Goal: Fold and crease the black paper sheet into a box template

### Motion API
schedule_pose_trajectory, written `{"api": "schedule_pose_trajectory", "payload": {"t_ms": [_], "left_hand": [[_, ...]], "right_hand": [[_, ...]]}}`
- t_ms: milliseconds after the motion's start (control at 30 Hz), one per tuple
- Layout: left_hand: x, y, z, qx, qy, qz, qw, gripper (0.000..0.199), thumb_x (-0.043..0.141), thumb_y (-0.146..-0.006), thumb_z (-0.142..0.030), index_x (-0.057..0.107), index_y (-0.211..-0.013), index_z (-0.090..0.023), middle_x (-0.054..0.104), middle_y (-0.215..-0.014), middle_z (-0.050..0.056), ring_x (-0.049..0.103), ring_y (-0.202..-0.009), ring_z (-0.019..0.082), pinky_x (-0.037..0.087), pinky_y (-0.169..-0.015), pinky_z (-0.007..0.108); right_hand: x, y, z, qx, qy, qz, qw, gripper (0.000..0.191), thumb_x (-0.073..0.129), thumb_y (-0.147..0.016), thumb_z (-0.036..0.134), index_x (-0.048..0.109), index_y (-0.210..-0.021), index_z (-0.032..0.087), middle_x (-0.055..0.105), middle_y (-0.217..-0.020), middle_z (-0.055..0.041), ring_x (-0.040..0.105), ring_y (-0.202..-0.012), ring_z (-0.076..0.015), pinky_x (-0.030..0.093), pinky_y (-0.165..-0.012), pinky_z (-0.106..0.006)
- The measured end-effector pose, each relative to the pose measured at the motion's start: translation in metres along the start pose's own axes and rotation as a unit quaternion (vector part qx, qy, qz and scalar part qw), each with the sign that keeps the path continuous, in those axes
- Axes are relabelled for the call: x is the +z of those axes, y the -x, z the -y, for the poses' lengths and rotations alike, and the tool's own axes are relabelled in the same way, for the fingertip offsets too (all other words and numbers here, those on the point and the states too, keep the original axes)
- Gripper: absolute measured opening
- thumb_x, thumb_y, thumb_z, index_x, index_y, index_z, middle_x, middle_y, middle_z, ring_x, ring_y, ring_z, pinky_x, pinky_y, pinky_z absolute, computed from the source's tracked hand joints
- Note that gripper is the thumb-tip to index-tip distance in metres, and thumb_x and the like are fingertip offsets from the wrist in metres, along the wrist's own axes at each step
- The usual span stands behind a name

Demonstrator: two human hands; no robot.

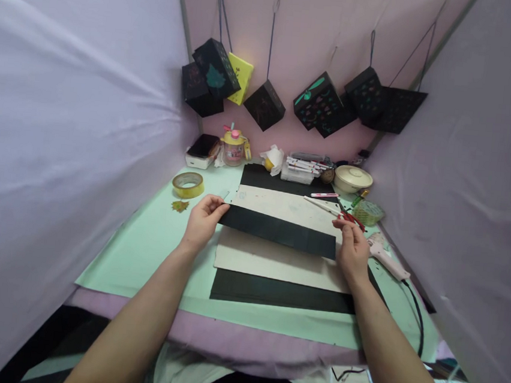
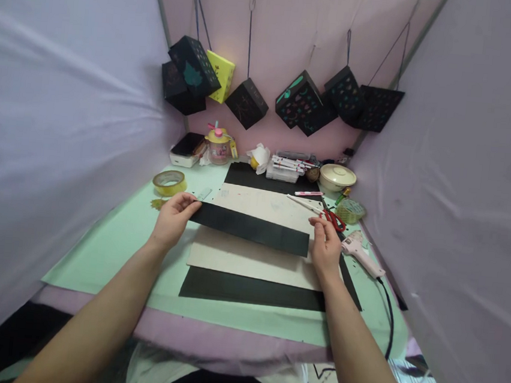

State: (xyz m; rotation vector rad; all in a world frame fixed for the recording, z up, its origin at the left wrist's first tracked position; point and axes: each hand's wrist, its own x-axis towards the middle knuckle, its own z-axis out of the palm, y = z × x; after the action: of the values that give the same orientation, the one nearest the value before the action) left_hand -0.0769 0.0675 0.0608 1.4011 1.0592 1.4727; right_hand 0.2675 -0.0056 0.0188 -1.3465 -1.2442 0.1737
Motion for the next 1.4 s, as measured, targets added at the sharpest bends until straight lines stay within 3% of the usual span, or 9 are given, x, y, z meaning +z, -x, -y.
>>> {"api": "schedule_pose_trajectory", "payload": {"t_ms": [200, 433, 600, 767, 1033, 1100, 1167, 1267, 1400], "left_hand": [[-0.006, -0.009, 0.003, -0.099, 0.127, -0.088, 0.983, 0.042, 0.082, -0.055, -0.038, 0.053, -0.078, -0.019, 0.054, -0.064, -0.006, 0.049, -0.057, 0.009, 0.036, -0.052, 0.018], [-0.012, -0.011, 0.002, -0.131, 0.209, -0.109, 0.963, 0.045, 0.086, -0.052, -0.034, 0.054, -0.079, -0.018, 0.056, -0.069, -0.005, 0.052, -0.060, 0.008, 0.042, -0.052, 0.016], [-0.014, -0.013, -0.001, -0.158, 0.285, -0.112, 0.939, 0.029, 0.082, -0.064, -0.022, 0.057, -0.077, -0.016, 0.061, -0.071, -0.004, 0.057, -0.063, 0.008, 0.050, -0.058, 0.018], [-0.015, -0.016, -0.003, -0.206, 0.353, -0.118, 0.905, 0.008, 0.067, -0.082, -0.014, 0.061, -0.077, -0.015, 0.068, -0.073, -0.001, 0.063, -0.063, 0.009, 0.054, -0.061, 0.019], [-0.011, -0.017, -0.005, -0.326, 0.422, -0.122, 0.837, 0.021, 0.044, -0.095, -0.009, 0.065, -0.097, -0.010, 0.073, -0.074, 0.005, 0.069, -0.061, 0.012, 0.059, -0.061, 0.021], [-0.008, -0.016, -0.002, -0.356, 0.420, -0.110, 0.828, 0.022, 0.044, -0.095, -0.010, 0.064, -0.105, -0.009, 0.073, -0.075, 0.007, 0.071, -0.063, 0.014, 0.060, -0.063, 0.024], [-0.005, -0.014, 0.002, -0.384, 0.415, -0.092, 0.820, 0.025, 0.044, -0.095, -0.011, 0.062, -0.112, -0.009, 0.073, -0.077, 0.009, 0.072, -0.065, 0.016, 0.061, -0.065, 0.026], [-0.001, -0.009, 0.004, -0.410, 0.406, -0.063, 0.815, 0.029, 0.044, -0.095, -0.011, 0.060, -0.120, -0.010, 0.074, -0.078, 0.009, 0.072, -0.066, 0.017, 0.061, -0.067, 0.028], [0.005, -0.003, 0.001, -0.418, 0.398, -0.048, 0.815, 0.032, 0.043, -0.094, -0.008, 0.059, -0.121, -0.011, 0.074, -0.080, 0.009, 0.072, -0.068, 0.017, 0.061, -0.070, 0.028]], "right_hand": [[0.001, 0.000, -0.004, 0.021, -0.088, 0.011, 0.996, 0.035, 0.043, -0.094, 0.047, 0.066, -0.100, 0.021, 0.068, -0.098, -0.0067, 0.063, -0.090, -0.0200, 0.049, -0.083, -0.038], [0.002, 0.001, -0.001, 0.006, -0.088, 0.030, 0.996, 0.033, 0.043, -0.094, 0.044, 0.065, -0.100, 0.020, 0.067, -0.101, -0.0079, 0.061, -0.091, -0.0202, 0.048, -0.078, -0.036], [0.001, 0.002, 0.002, 0.006, -0.083, 0.034, 0.996, 0.033, 0.043, -0.094, 0.045, 0.065, -0.100, 0.021, 0.067, -0.102, -0.0078, 0.060, -0.091, -0.0202, 0.048, -0.077, -0.036], [0.002, 0.002, 0.004, 0.011, -0.079, 0.035, 0.996, 0.033, 0.043, -0.094, 0.045, 0.065, -0.099, 0.021, 0.067, -0.101, -0.0073, 0.060, -0.092, -0.0201, 0.048, -0.076, -0.035], [0.003, 0.000, 0.003, 0.051, -0.110, 0.059, 0.991, 0.034, 0.045, -0.093, 0.049, 0.066, -0.097, 0.022, 0.066, -0.102, -0.0074, 0.061, -0.088, -0.0195, 0.049, -0.074, -0.036], [0.011, -0.004, 0.013, 0.101, -0.164, 0.114, 0.975, 0.031, 0.049, -0.091, 0.049, 0.064, -0.102, 0.024, 0.065, -0.109, -0.0078, 0.062, -0.095, -0.0210, 0.050, -0.079, -0.038], [0.027, -0.008, 0.028, 0.140, -0.227, 0.207, 0.941, 0.032, 0.059, -0.086, 0.045, 0.059, -0.113, 0.027, 0.062, -0.122, -0.0076, 0.060, -0.109, -0.0233, 0.050, -0.088, -0.041], [0.058, -0.012, 0.056, 0.141, -0.303, 0.341, 0.879, 0.055, 0.075, -0.074, 0.035, 0.053, -0.124, 0.028, 0.057, -0.133, -0.0071, 0.054, -0.121, -0.0252, 0.045, -0.100, -0.045], [0.092, -0.009, 0.077, 0.214, -0.419, 0.331, 0.818, 0.053, 0.078, -0.069, 0.032, 0.059, -0.119, 0.026, 0.065, -0.124, -0.0051, 0.058, -0.117, -0.0276, 0.044, -0.102, -0.048]]}}
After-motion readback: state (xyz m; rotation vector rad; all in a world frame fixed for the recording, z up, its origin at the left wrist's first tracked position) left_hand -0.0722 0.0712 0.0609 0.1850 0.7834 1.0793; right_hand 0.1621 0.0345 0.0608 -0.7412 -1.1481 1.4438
